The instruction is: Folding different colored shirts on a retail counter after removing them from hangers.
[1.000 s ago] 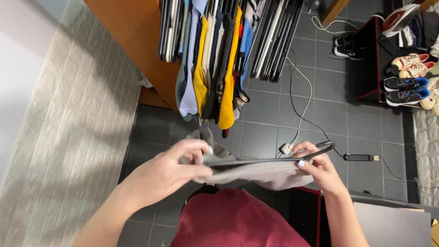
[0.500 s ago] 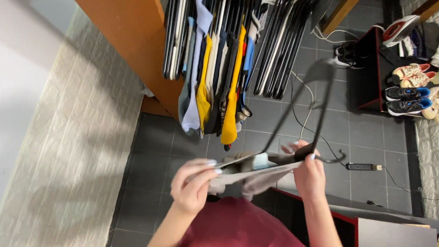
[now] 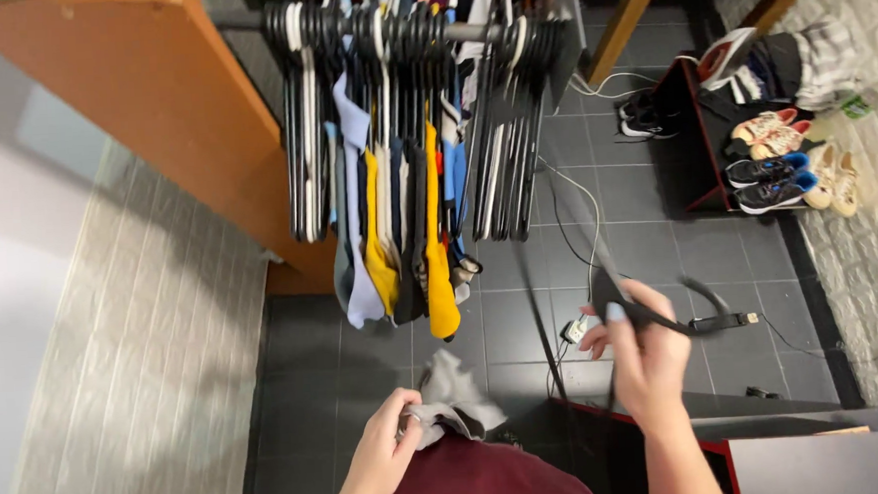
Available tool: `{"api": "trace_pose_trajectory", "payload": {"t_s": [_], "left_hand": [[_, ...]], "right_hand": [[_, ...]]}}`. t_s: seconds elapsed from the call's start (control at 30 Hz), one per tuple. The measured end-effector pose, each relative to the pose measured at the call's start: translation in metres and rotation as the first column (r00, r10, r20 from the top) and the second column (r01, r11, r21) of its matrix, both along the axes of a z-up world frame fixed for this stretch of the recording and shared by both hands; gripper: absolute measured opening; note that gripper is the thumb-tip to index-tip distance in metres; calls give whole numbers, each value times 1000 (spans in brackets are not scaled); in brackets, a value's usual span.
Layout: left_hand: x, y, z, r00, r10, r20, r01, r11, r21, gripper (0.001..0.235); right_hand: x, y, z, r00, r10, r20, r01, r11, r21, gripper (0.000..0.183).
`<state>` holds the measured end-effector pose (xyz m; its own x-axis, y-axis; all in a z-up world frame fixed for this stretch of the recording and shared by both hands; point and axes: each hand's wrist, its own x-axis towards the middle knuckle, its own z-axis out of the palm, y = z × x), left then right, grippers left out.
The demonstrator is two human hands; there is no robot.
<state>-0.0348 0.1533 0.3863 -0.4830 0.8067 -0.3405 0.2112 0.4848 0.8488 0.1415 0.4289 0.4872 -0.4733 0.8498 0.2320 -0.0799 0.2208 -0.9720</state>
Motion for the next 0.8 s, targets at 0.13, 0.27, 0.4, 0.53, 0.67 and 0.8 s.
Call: {"api": "trace_pose_trajectory", "payload": {"t_s": [0.13,0.27,0.4,0.53,0.67,0.8], "left_hand": [[-11,6,-7,999,14,-38,-13,999,42,13],[-27,5,-23,999,-32,-41,31,999,-39,13],[-44,2,-29,997,-68,-22,68,997,-31,12],[-61,0,-40,993,-110,-35,108,992,-58,11],[-79,-3,-48,984,-166,-66,162,985,-59,8],[-95,-6,-60,981,-196,-1,194,971,-140,7]], "right_hand": [[-49,-7,47,834,-95,543,35,992,120,30],[-95,-2,60,733,-126,669,6,984,179,31],[-145,9,75,738,-109,666,-1,987,162,25],[-195,36,62,742,-181,645,2,963,269,26],[-256,83,36,727,-280,628,35,927,373,18],[-309,127,3,676,-360,643,65,898,435,15]]}}
